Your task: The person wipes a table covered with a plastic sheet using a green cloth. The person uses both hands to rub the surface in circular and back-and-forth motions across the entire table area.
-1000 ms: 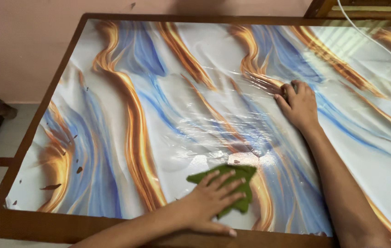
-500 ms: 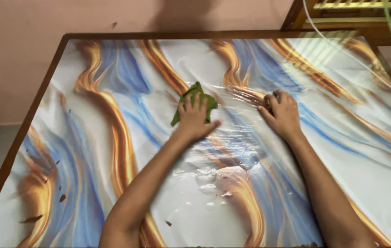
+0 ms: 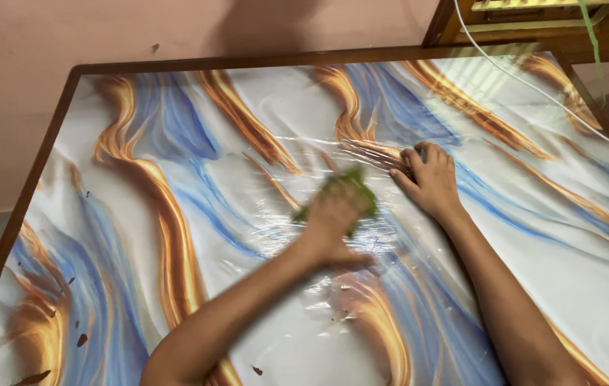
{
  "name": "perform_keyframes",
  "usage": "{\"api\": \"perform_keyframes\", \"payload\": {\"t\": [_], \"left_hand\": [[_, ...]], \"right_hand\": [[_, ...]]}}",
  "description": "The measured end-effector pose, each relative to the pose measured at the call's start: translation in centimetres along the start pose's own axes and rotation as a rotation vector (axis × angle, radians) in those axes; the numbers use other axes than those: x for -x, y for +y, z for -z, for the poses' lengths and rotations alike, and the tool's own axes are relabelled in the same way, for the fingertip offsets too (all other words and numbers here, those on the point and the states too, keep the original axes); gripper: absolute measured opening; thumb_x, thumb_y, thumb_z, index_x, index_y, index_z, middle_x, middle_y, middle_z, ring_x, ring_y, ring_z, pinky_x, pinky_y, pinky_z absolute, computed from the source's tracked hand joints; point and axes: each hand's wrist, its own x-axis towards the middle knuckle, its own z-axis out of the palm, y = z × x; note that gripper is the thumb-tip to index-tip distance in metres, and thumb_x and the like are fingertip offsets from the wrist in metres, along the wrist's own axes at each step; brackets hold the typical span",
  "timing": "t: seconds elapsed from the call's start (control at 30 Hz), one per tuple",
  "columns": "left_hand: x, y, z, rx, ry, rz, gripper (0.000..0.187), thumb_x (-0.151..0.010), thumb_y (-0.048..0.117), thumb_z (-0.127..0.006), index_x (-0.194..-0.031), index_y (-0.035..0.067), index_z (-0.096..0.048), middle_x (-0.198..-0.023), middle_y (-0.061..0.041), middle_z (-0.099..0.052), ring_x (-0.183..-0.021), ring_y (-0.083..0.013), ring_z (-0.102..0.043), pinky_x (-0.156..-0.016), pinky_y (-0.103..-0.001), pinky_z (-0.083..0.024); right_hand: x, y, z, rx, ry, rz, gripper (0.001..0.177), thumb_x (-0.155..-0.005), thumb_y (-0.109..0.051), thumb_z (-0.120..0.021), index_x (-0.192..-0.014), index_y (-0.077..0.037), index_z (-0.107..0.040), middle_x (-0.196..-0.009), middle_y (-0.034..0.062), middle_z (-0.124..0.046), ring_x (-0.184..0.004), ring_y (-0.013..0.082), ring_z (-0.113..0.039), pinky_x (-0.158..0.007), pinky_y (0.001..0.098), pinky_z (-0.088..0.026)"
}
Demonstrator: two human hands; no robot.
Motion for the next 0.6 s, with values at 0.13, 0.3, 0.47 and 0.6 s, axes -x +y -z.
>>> {"api": "perform_keyframes", "payload": {"t": [0.13, 0.3, 0.47, 0.6], "left_hand": [[-0.4, -5.8, 3.1, -0.094, -0.124, 0.294, 0.126, -0.071, 0.095, -0.054, -0.159, 0.011, -0.023, -0.171, -0.023, -0.012, -0.159, -0.0448, -0.004, -0.123, -0.064, -0.003], [0.3, 1.2, 0.9, 0.043, -0.074, -0.054, 0.147, -0.070, 0.097, -0.069, -0.149, -0.018, -0.023, -0.156, -0.043, -0.015, -0.150, -0.0582, -0.003, -0.112, -0.072, -0.002], [-0.1, -1.4, 4.1, 0.524, -0.253, -0.061, 0.074, -0.074, 0.081, -0.056, -0.105, 0.019, -0.081, -0.098, -0.004, -0.079, -0.109, -0.0201, -0.072, -0.101, -0.047, -0.053], [-0.2, -6.2, 4.4, 0.534, 0.070, 0.211, 0.077, -0.076, 0.081, -0.058, -0.126, 0.023, -0.071, -0.099, -0.009, -0.076, -0.098, -0.0231, -0.072, -0.095, -0.046, -0.057]], "right_hand": [[-0.1, -0.7, 0.4, 0.007, -0.059, 0.012, 0.064, -0.092, -0.055, -0.063, -0.132, -0.005, -0.062, -0.134, 0.0257, -0.053, -0.124, 0.0401, -0.047, -0.104, 0.0533, -0.033], [0.8, -4.9, 0.8, -0.303, -0.101, 0.283, 0.088, -0.089, -0.066, -0.060, -0.140, 0.006, -0.049, -0.141, 0.0282, -0.045, -0.131, 0.0436, -0.040, -0.110, 0.0561, -0.030], [3.7, -8.5, 1.1, -0.351, -0.349, 0.362, 0.055, -0.098, -0.052, -0.053, -0.134, -0.011, -0.056, -0.147, 0.0201, -0.047, -0.142, 0.0386, -0.040, -0.119, 0.0649, -0.021], [9.7, -11.2, 2.4, -0.191, -0.435, 0.467, 0.060, -0.094, -0.053, -0.059, -0.139, -0.014, -0.053, -0.151, 0.0259, -0.037, -0.142, 0.0458, -0.029, -0.114, 0.0722, -0.011]]}}
